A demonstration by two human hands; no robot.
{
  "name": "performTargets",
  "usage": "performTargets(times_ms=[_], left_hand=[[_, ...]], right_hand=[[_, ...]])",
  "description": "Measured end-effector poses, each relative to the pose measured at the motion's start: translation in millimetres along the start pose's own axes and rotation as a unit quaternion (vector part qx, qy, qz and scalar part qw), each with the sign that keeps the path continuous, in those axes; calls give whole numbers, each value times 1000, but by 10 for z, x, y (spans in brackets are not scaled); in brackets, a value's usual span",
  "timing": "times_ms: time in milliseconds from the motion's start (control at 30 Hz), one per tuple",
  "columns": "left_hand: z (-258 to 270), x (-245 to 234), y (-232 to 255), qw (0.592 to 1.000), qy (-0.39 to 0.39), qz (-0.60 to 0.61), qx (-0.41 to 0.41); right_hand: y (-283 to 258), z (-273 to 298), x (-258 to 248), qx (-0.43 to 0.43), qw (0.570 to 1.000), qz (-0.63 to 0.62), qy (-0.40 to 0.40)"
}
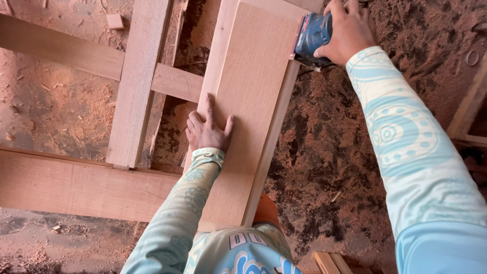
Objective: The person uses a handheld electric sander to smooth the surface of a wooden plank resting on a workbench. They move the sander back and forth along the length of the wood, generating sawdust.
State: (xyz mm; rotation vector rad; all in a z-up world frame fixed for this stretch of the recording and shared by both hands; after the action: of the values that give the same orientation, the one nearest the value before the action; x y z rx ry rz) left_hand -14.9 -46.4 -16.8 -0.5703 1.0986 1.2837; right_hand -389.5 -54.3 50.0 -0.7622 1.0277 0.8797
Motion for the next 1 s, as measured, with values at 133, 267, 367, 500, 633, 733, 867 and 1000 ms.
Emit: performTargets(times_ms=[133,267,367,500,633,733,867,1000], left_hand=[[26,27,-9,1000,7,2,3],[4,19,1,1000,4,4,0],[15,-1,0,1000,23,5,11],[21,23,3,999,31,-2,16],[24,47,-6,1000,26,3,11],[22,14,-6,999,40,-7,15],[-11,59,24,1000,-1,-15,5],[-15,20,-13,1000,9,-18,6]], right_hand=[[-88,359,155,43,998,-23,-39],[-309,845,242,48,996,-26,-65],[-362,917,255,60,995,-30,-78],[-289,700,203,42,997,17,-67],[-183,437,124,26,999,1,-38],[-71,217,116,32,999,-1,-38],[96,-39,37,-7,1000,5,-3],[69,-60,58,-15,1000,19,8]])
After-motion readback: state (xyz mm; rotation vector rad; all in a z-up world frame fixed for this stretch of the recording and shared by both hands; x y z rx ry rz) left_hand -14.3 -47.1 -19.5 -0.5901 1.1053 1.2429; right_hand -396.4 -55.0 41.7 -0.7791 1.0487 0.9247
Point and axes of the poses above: each hand's wrist, its own z-axis away from the middle knuckle, its own x-axis out of the palm, y = z × x, the point moved 5 cm from there along -z, towards the middle knuckle, and after that the axes turned 2 degrees about -z, right-handed, at the moved point
